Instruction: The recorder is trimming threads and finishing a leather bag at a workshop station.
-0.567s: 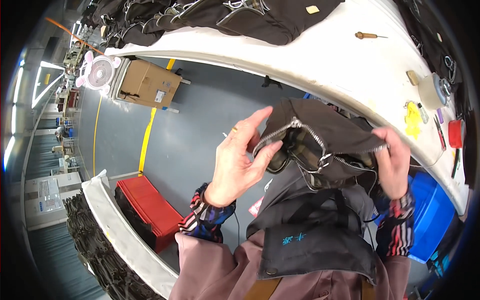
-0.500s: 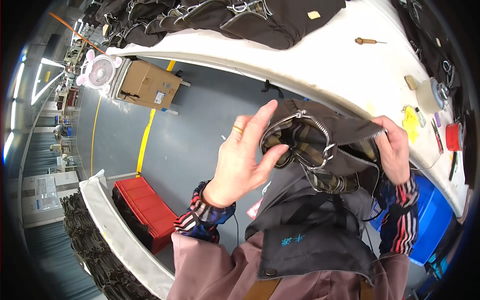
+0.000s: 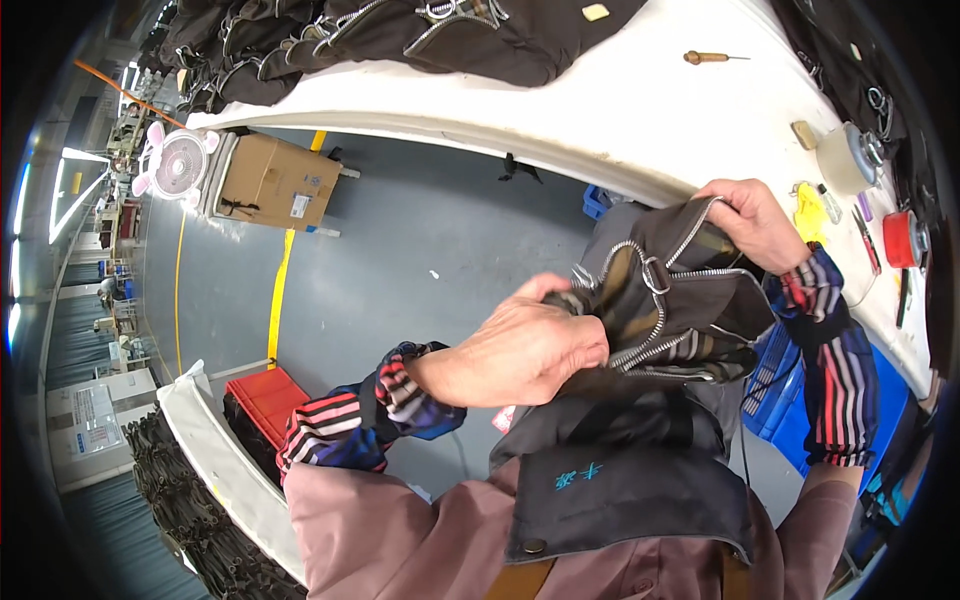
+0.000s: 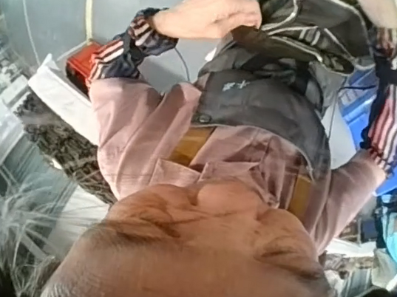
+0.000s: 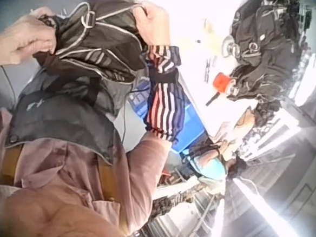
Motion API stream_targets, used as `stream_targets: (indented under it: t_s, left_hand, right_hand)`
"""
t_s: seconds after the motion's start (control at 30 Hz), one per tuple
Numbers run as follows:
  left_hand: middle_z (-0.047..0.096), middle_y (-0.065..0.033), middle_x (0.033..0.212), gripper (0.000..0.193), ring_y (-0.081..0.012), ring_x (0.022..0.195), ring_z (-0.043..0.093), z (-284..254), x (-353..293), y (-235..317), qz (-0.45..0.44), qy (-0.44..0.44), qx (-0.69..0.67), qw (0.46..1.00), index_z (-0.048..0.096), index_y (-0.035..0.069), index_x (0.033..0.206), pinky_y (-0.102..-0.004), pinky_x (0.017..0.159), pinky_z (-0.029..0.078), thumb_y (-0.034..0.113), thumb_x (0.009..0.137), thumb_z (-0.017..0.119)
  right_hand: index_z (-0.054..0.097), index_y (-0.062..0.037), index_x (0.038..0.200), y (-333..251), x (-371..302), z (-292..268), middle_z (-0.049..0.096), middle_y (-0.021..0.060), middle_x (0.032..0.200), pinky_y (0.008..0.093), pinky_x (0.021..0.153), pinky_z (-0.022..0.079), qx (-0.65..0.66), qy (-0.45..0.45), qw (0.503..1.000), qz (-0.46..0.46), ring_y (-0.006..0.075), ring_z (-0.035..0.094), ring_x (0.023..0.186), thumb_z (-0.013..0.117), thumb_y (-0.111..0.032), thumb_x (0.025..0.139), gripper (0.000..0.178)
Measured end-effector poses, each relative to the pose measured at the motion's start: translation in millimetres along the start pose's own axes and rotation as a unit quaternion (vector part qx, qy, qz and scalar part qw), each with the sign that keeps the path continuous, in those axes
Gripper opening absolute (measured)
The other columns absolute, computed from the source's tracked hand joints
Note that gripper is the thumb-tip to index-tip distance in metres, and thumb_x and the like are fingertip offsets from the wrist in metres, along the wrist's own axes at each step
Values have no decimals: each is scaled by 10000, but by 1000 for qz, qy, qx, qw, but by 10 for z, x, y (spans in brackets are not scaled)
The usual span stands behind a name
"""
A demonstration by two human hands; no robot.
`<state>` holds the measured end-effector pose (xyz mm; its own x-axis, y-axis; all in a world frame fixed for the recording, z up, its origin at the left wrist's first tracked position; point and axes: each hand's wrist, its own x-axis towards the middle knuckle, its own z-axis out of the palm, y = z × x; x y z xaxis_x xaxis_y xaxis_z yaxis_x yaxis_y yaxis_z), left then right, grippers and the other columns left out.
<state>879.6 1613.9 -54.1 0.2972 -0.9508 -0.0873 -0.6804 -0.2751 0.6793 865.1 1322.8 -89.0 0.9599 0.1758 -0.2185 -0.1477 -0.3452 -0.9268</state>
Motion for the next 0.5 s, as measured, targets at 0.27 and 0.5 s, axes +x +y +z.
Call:
stream_targets:
  t_s: [0.27, 0.5]
  left_hand:
    - [280, 10, 575, 328, -96, 571, 285, 129, -134, -123, -118, 1, -456, 882, 589, 4, 782, -268, 522, 255, 238, 940, 423]
    - [443, 27, 628, 281, -51, 634, 369, 22, -121, -134, -156, -44, -453, 876, 564, 2, 815, -215, 559, 340, 242, 923, 464]
  right_hand:
    - [583, 41, 829, 133, -13, 153, 541, 11, 617, 220, 556, 389, -62, 7, 998, 10, 53, 452, 599, 505, -70, 837, 136]
    - [596, 34, 808, 161, -35, 170, 564, 3, 649, 231, 569, 398, -49, 27, 998, 29, 62, 469, 617, 525, -77, 839, 136]
